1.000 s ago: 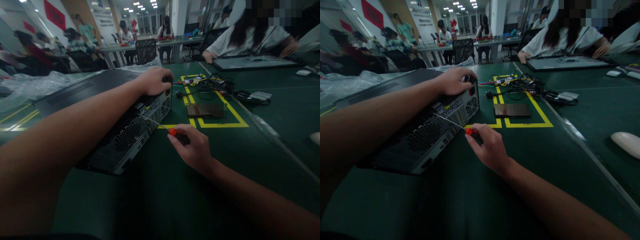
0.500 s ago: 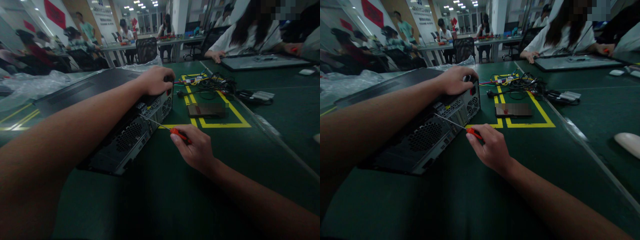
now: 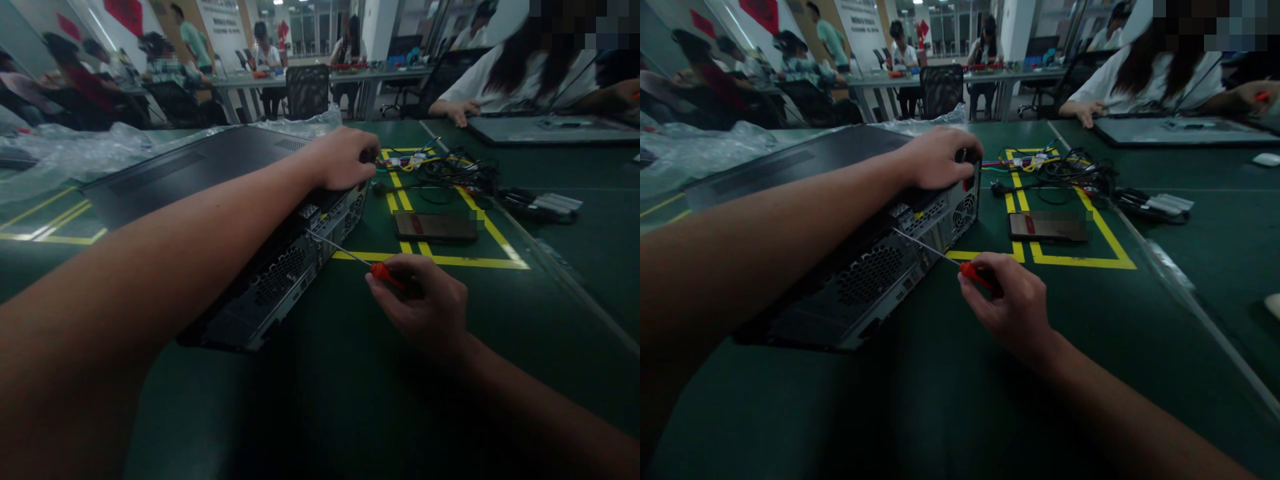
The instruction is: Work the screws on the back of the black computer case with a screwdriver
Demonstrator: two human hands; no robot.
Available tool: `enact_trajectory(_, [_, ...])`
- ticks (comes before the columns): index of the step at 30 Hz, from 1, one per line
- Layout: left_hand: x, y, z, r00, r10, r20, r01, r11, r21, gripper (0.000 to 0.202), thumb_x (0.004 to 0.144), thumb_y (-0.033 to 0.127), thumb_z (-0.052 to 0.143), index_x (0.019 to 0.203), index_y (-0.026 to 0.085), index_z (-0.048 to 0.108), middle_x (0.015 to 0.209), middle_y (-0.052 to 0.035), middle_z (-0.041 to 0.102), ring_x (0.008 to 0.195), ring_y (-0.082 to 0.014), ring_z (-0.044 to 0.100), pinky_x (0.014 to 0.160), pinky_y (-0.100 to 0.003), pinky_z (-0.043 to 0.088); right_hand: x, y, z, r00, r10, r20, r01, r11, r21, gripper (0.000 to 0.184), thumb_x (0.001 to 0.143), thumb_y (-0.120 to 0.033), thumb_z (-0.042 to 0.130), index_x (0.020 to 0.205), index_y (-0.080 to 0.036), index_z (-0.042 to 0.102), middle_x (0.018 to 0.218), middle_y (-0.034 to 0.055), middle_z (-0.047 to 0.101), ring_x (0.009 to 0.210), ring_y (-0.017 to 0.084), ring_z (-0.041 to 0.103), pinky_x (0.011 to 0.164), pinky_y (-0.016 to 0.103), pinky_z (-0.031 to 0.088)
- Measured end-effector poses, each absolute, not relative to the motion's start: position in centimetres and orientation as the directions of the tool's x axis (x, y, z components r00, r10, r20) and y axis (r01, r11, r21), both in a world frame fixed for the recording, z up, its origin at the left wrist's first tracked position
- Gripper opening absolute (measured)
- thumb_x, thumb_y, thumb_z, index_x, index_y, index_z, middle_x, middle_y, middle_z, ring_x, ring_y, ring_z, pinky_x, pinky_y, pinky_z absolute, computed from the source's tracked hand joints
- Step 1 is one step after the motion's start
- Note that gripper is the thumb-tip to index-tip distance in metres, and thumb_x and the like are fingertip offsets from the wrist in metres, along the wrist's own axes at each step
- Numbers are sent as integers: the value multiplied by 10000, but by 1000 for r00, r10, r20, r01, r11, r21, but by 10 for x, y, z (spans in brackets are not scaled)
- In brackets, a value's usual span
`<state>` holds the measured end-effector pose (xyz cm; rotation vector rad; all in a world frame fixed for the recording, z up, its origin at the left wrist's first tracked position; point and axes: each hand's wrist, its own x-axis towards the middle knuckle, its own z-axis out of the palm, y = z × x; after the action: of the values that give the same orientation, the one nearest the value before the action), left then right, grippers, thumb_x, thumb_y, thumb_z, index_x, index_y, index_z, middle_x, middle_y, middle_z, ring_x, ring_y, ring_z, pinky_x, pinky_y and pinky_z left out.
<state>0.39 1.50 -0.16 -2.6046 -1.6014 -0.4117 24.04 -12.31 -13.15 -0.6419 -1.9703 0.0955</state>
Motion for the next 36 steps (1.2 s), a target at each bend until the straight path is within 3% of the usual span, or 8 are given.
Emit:
enact_trajectory(5, [3,17,-3,426,863,270,879,-466,103,598,893,359,626,1455,294,819,1372,-75,831,1380,-363,700,1224,-505,513,240,-124,-131,-348,467,813,406,857,-318,222,998,-218,857,1158,-265,711,987,19,844,750,196,802,676,303,677])
enact_trajectory(16, [5,12,-1,387,890,241,899,-422,115,618,895,387,621,1472,264,805,1485,-90,796,1400,-387,691,1235,-511,491,239,-126,-125,-351,476,806,371,861,-346,149,1021,-230,808,1139,-278,731,983,29,856,799,223,801,746,351,670])
enact_trajectory(21, [6,3,3,394,894,212,896,-425,130,670,905,471,579,1520,285,769,1489,-21,801,1409,-366,625,1281,-536,454,240,-126,-128,-363,503,785,365,852,-377,85,1054,-247,785,1129,-266,750,999,36,847,854,225,783,815,352,643])
enact_trajectory(25, [9,-5,7,391,901,186,908,-411,84,718,950,493,522,1550,154,722,1587,-56,748,1374,-324,612,1315,-471,442,239,-125,-134,-381,532,757,352,840,-413,77,1097,-288,770,1159,-242,775,1034,57,844,901,228,773,868,355,625])
enact_trajectory(31, [6,-2,5,382,905,186,911,-402,87,673,918,539,523,1498,274,737,1571,86,760,1280,-289,609,1293,-462,449,237,-123,-139,-389,504,771,322,859,-399,157,1151,-323,724,1223,-203,796,1080,82,841,947,230,771,898,366,621])
enact_trajectory(36, [0,6,1,398,890,223,900,-425,91,693,910,576,543,1487,264,767,1479,58,796,1260,-291,623,1258,-484,469,237,-125,-137,-395,529,751,346,843,-412,222,1173,-382,691,1233,-199,801,1090,86,839,963,231,765,901,372,615])
